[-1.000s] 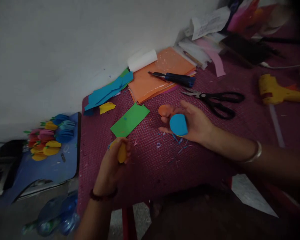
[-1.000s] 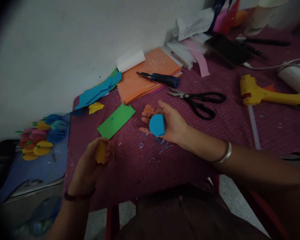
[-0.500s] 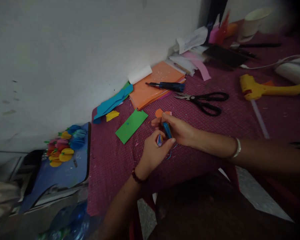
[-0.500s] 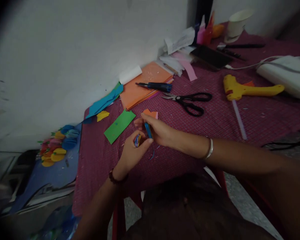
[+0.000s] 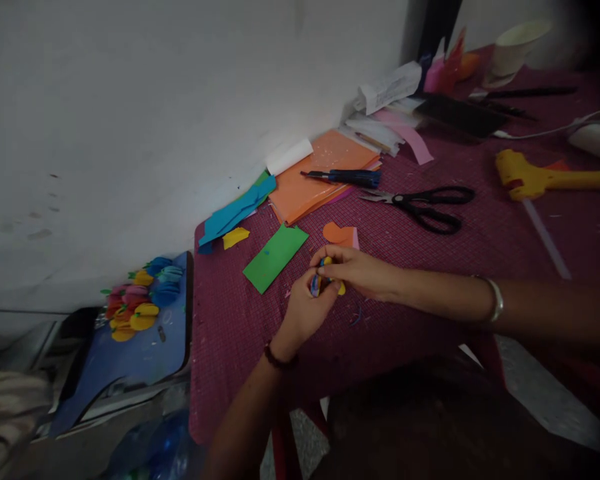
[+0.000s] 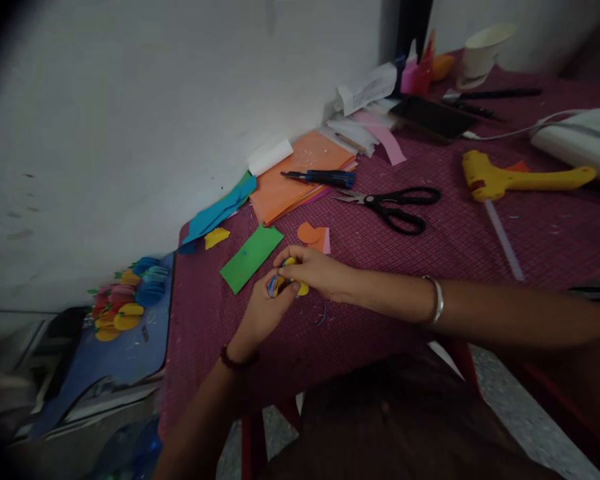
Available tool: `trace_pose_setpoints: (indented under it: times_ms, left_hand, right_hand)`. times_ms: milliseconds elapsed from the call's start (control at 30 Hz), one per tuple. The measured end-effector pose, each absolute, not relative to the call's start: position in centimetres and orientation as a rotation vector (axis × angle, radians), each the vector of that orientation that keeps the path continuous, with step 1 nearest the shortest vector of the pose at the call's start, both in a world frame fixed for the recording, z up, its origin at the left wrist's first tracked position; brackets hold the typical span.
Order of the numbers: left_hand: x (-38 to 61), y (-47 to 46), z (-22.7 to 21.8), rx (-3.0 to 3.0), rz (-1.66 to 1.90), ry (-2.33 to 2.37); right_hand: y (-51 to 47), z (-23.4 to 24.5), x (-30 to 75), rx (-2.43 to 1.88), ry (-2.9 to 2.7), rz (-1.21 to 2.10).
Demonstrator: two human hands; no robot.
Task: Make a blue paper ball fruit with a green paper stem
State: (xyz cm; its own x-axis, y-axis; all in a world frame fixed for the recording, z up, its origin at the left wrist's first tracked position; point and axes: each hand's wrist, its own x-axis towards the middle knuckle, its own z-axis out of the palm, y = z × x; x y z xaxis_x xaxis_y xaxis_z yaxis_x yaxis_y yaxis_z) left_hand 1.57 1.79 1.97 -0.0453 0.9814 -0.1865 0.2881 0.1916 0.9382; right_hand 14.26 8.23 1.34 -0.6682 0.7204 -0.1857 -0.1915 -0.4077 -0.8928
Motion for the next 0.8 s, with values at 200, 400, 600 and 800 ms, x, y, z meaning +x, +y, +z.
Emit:
trace_pose_setpoints:
  times_ms: [200,400,600,800]
  left_hand:
    - [-2.1,0.7,1.1,0.666,1.083,1.017]
    - [-3.9,0.6,0.6,0.458,1.113,0.865]
    - [-2.9,0.5,-0.2,0.538,1.139,1.014]
    - [-1.7,-0.6,-1.3,0.686,1.166,1.176]
  right_hand:
    - [10.3,1.0,13.2,-0.859,-2.15,1.236]
    - [10.1,-1.8,12.7,-0.71,-2.583,0.693]
    - [8.8,-0.3,13.3,-0.704,-2.216,1.154]
    - [6.9,-0.4,13.3,-0.6,-2.032,1.669]
